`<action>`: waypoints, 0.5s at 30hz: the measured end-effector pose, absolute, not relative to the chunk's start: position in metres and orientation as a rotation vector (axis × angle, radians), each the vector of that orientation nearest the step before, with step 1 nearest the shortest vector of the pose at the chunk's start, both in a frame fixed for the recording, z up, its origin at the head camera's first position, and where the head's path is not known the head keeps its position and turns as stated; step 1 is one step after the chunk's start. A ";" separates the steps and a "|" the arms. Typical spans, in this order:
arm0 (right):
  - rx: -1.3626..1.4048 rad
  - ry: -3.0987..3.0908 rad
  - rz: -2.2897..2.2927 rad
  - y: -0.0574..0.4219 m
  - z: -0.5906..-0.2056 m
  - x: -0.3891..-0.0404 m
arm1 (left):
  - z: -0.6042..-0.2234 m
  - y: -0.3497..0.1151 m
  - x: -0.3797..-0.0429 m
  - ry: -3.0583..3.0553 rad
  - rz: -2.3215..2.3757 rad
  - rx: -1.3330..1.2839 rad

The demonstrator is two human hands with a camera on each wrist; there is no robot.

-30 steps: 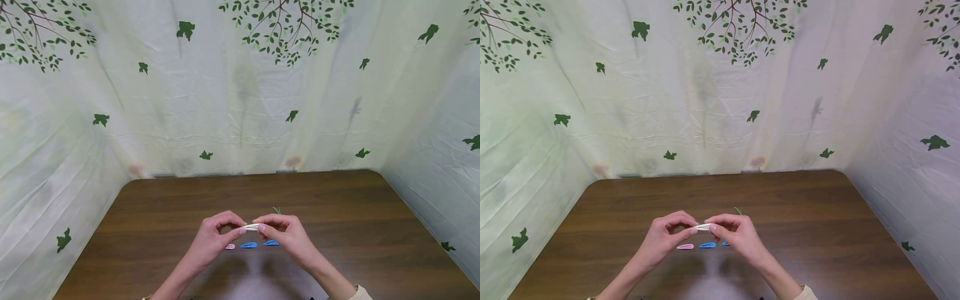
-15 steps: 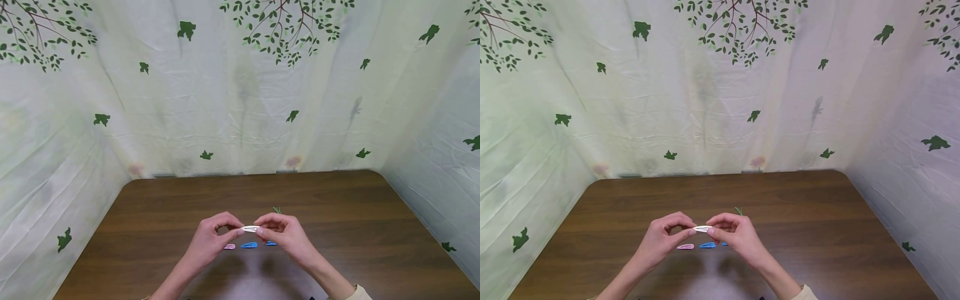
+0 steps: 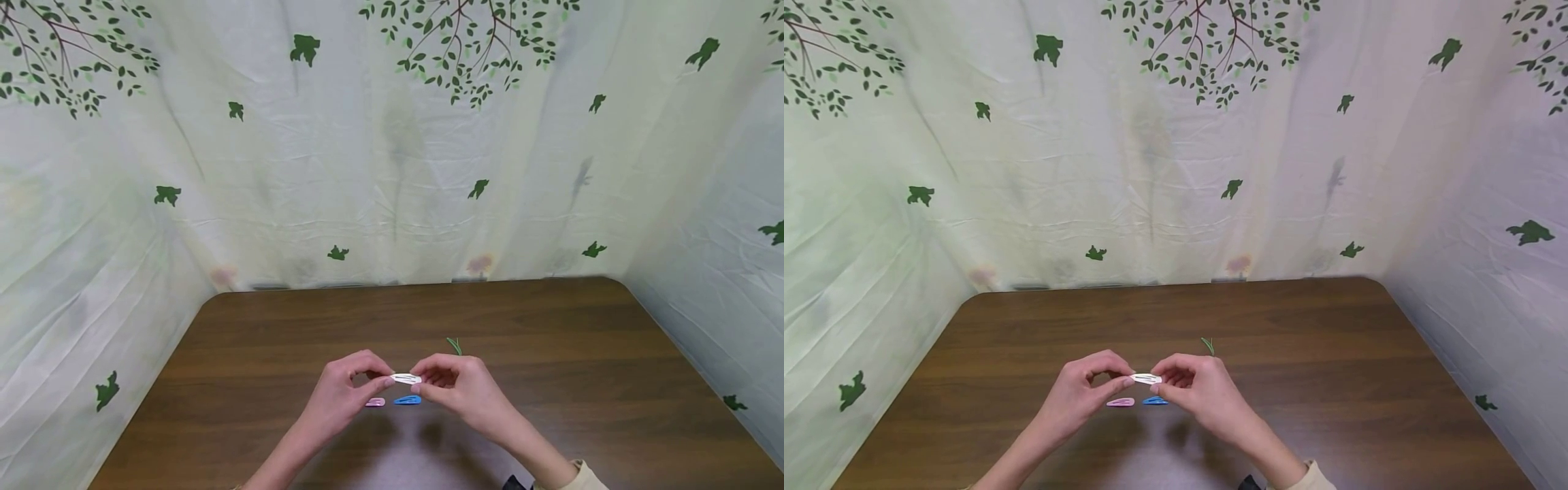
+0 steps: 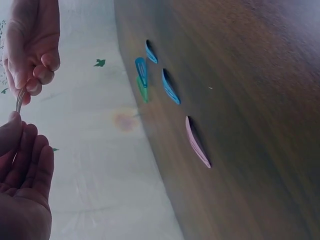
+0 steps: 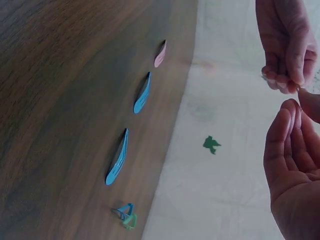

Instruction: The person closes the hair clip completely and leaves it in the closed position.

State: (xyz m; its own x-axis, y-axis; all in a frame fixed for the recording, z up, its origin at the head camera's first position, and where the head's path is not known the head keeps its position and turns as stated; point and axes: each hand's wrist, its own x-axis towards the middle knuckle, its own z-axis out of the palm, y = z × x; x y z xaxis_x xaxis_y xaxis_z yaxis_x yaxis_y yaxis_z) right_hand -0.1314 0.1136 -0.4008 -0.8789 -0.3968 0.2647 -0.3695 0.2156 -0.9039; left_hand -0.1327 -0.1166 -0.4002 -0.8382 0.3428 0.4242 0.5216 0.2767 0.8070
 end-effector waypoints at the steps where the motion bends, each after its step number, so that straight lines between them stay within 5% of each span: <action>1: -0.780 2.440 -1.784 0.113 -0.401 -0.132 | -0.400 -0.117 -0.132 -2.372 -1.627 -0.811; 15: -0.916 2.549 -1.635 0.105 -0.413 -0.135 | -0.411 -0.128 -0.132 -2.440 -1.617 -0.879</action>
State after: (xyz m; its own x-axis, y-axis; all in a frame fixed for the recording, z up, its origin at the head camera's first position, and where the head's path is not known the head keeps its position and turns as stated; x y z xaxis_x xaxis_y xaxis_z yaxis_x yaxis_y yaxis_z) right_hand -0.1355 0.1049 -0.4135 -0.8322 -0.4550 0.3167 -0.4776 0.2984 -0.8263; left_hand -0.1316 -0.1284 -0.4107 -0.8314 0.4134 0.3714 0.5032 0.2762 0.8188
